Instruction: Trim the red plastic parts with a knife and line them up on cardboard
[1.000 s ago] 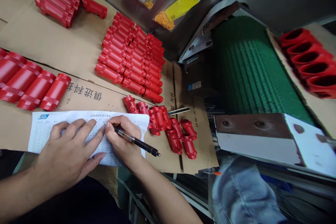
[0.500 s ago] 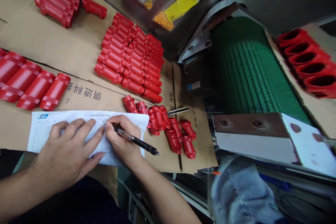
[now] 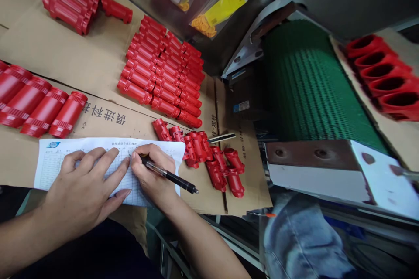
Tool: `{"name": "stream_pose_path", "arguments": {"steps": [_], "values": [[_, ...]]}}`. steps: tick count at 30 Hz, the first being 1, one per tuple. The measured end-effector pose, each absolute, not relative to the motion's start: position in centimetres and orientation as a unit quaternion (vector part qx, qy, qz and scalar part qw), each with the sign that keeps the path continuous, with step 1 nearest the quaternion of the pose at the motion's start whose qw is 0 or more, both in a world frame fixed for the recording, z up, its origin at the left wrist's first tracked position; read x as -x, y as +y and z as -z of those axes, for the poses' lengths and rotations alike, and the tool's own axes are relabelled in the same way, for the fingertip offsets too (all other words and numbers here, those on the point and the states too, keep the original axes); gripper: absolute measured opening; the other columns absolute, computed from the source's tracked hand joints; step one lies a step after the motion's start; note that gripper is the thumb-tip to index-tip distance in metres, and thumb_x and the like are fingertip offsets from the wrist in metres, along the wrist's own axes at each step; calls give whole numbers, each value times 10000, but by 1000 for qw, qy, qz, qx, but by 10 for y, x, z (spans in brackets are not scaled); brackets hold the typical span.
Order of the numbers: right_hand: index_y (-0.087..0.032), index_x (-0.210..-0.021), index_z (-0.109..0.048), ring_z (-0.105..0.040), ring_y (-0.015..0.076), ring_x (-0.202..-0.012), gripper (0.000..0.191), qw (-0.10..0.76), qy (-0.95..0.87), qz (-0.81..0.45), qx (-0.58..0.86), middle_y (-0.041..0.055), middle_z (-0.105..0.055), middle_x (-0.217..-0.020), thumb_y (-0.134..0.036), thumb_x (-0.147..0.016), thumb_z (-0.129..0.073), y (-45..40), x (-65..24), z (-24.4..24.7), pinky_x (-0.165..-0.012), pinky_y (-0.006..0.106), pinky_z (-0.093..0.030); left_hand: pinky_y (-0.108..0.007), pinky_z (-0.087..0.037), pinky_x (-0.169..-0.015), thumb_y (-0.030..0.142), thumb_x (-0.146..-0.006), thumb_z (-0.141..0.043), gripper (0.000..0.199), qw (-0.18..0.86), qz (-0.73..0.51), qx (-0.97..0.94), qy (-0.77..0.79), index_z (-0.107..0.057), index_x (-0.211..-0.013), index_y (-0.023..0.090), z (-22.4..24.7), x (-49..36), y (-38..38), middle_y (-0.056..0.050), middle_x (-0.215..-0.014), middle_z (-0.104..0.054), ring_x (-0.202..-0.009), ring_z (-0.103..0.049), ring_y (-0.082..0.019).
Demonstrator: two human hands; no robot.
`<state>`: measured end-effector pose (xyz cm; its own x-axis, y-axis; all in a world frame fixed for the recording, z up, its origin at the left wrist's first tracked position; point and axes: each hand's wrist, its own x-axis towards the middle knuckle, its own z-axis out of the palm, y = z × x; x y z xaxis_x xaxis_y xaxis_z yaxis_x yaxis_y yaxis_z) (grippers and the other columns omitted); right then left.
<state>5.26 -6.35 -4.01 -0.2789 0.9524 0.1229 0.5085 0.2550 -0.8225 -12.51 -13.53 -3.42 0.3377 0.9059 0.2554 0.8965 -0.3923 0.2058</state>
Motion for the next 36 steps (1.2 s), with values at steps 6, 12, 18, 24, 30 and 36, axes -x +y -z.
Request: {"name": "stream_pose_path", "arguments": {"steps": [6,12,18,24,30,36], "values": [[-218,-805,-706,-689,142,-686,111,328,-716,-342,512,-11,-739,-754,-184,-901,-661,-64,-52,40,-695,237,-552,-554,-422,-814,385,-1020,-597,402,5,-170,-825,540,-790,-1278,144,35,127,-135,-227,-1238,-784,-1063,-653,-413],[-223,-791,-697,-672,138,-654,119,328,-717,-345,509,-16,-730,-736,-202,-901,-658,-63,-53,41,-665,237,-545,-546,-421,-809,381,-1019,-593,406,4,-167,-827,537,-789,-1288,148,35,127,-134,-219,-1234,-785,-1053,-658,-406],[-233,-796,-700,-675,153,-665,121,307,-711,-354,525,-6,-736,-748,-229,-906,-651,-64,-54,39,-675,264,-554,-573,-436,-845,375,-1032,-598,406,22,-158,-818,553,-783,-1319,156,34,126,-137,-223,-1273,-776,-1103,-644,-419],[-235,-807,-675,-662,156,-640,91,324,-650,-421,544,-11,-706,-722,-251,-895,-661,-66,-58,40,-621,270,-537,-563,-434,-818,404,-1019,-621,443,17,-165,-825,541,-775,-1356,160,35,127,-136,-225,-1264,-782,-1072,-655,-416],[-227,-902,-692,-595,132,-561,86,328,-577,-502,554,-32,-673,-700,-308,-874,-696,-57,-63,34,-551,248,-504,-563,-434,-803,417,-1010,-642,463,14,-157,-825,542,-759,-1391,182,35,127,-134,-222,-1281,-781,-1073,-676,-425],[-226,-825,-696,-623,142,-645,78,307,-653,-432,542,-10,-696,-749,-285,-864,-663,-58,-61,34,-639,260,-525,-567,-438,-799,419,-1025,-619,475,10,-163,-824,543,-736,-1421,185,38,129,-136,-210,-1403,-752,-1071,-687,-417]]}}
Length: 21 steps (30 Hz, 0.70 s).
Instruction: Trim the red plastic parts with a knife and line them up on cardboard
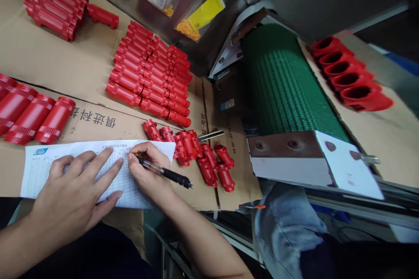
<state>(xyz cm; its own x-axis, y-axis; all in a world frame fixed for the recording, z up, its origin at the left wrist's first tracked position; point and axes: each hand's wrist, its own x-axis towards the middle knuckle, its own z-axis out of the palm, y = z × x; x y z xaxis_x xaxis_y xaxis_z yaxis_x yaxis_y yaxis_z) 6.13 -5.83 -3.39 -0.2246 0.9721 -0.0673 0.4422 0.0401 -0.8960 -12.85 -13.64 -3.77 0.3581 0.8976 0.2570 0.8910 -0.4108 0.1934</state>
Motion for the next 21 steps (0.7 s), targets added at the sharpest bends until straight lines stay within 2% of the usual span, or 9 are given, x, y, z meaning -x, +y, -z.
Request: {"name": "stream_pose_path", "arguments": {"steps": [6,13,21], "values": [[-234,-778,-658,-604,137,-633,96,310,-677,-415,523,-26,-663,-712,-252,-870,-635,-59,-57,37,-655,258,-512,-572,-432,-786,413,-1029,-611,472,3,-161,-830,533,-742,-1415,174,38,128,-135,-195,-1384,-772,-1047,-698,-422],[-227,-798,-669,-569,120,-593,74,319,-644,-460,521,-44,-653,-699,-267,-861,-679,-55,-60,38,-582,231,-466,-579,-431,-792,396,-1017,-622,474,7,-163,-827,538,-743,-1418,174,38,128,-136,-196,-1372,-777,-1055,-694,-429],[-239,-798,-679,-623,148,-648,112,284,-686,-412,528,-18,-693,-732,-295,-891,-652,-58,-58,37,-684,270,-532,-579,-430,-788,422,-1012,-624,480,6,-150,-826,543,-748,-1411,187,37,127,-136,-189,-1385,-772,-1057,-684,-426]]}}
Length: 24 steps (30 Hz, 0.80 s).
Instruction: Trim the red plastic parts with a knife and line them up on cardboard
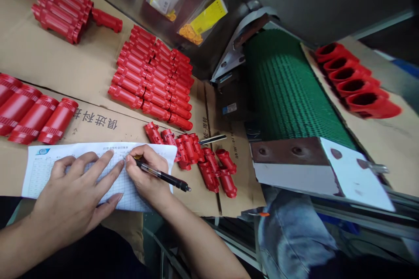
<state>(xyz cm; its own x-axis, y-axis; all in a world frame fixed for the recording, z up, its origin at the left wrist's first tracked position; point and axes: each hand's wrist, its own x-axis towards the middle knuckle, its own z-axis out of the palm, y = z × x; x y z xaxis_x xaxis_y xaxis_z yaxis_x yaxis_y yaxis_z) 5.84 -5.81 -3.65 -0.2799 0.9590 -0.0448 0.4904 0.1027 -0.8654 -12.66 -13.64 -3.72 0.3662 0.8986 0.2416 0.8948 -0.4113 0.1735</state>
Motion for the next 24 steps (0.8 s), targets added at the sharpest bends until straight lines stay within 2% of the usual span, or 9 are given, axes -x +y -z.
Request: {"name": "stream_pose_path", "arguments": {"steps": [24], "values": [[-236,-805,-689,-646,152,-678,122,282,-703,-405,512,-13,-713,-758,-274,-918,-663,-58,-59,38,-698,265,-533,-592,-431,-811,441,-1014,-621,464,19,-152,-826,543,-754,-1378,186,39,128,-137,-178,-1409,-761,-1085,-667,-429]]}}
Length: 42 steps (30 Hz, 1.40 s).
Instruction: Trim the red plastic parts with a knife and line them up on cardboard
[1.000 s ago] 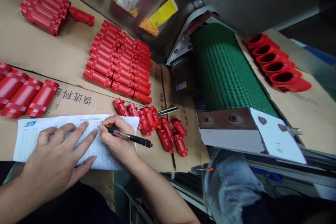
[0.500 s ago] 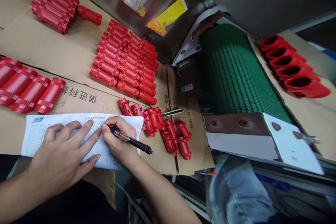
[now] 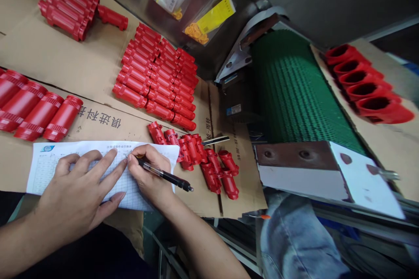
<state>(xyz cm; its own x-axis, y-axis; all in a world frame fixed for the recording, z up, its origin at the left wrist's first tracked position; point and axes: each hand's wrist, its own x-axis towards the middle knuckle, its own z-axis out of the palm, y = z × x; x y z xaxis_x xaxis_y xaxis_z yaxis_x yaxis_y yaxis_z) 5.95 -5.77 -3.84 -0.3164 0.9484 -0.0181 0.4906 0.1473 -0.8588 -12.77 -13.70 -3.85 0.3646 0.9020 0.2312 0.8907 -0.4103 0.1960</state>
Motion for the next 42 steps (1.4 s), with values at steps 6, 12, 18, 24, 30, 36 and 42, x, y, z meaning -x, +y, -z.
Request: {"name": "stream_pose_path", "arguments": {"steps": [6,12,18,24,30,36,42], "values": [[-231,-815,-694,-638,148,-675,120,281,-701,-403,517,-14,-711,-760,-272,-923,-665,-58,-58,37,-701,258,-527,-588,-423,-806,452,-1009,-621,466,13,-155,-826,541,-759,-1368,189,40,127,-137,-185,-1406,-762,-1076,-672,-429],[-227,-801,-684,-635,139,-666,106,293,-701,-409,505,-22,-702,-749,-245,-905,-672,-58,-60,39,-686,243,-519,-586,-422,-809,444,-1015,-612,462,16,-155,-823,545,-761,-1372,191,39,126,-137,-181,-1405,-764,-1077,-675,-424],[-226,-811,-695,-634,136,-662,101,297,-697,-414,505,-26,-705,-750,-243,-910,-679,-57,-60,40,-679,241,-514,-587,-422,-814,462,-1017,-605,484,20,-158,-821,548,-748,-1391,190,39,126,-137,-180,-1404,-764,-1084,-674,-424],[-226,-815,-700,-630,135,-659,102,297,-695,-415,507,-28,-701,-745,-243,-914,-679,-57,-60,40,-674,240,-509,-574,-421,-813,462,-1018,-601,472,20,-159,-821,548,-758,-1376,196,40,126,-137,-178,-1403,-766,-1084,-681,-414],[-224,-808,-700,-637,132,-665,101,295,-699,-415,502,-26,-706,-750,-241,-907,-684,-56,-60,40,-676,236,-507,-586,-423,-816,469,-1020,-598,479,20,-156,-822,547,-761,-1376,193,40,126,-137,-178,-1412,-761,-1085,-676,-421],[-225,-807,-692,-634,132,-662,98,302,-687,-417,513,-28,-694,-742,-238,-902,-669,-56,-60,40,-663,236,-499,-587,-426,-805,471,-1022,-597,497,15,-155,-823,547,-750,-1405,194,41,127,-138,-176,-1404,-765,-1081,-670,-422],[-222,-821,-695,-636,134,-677,85,306,-689,-409,514,-27,-692,-750,-227,-904,-675,-57,-59,41,-681,241,-504,-590,-425,-805,472,-1018,-602,504,15,-155,-823,547,-746,-1412,192,41,127,-138,-176,-1399,-766,-1079,-670,-424]]}}
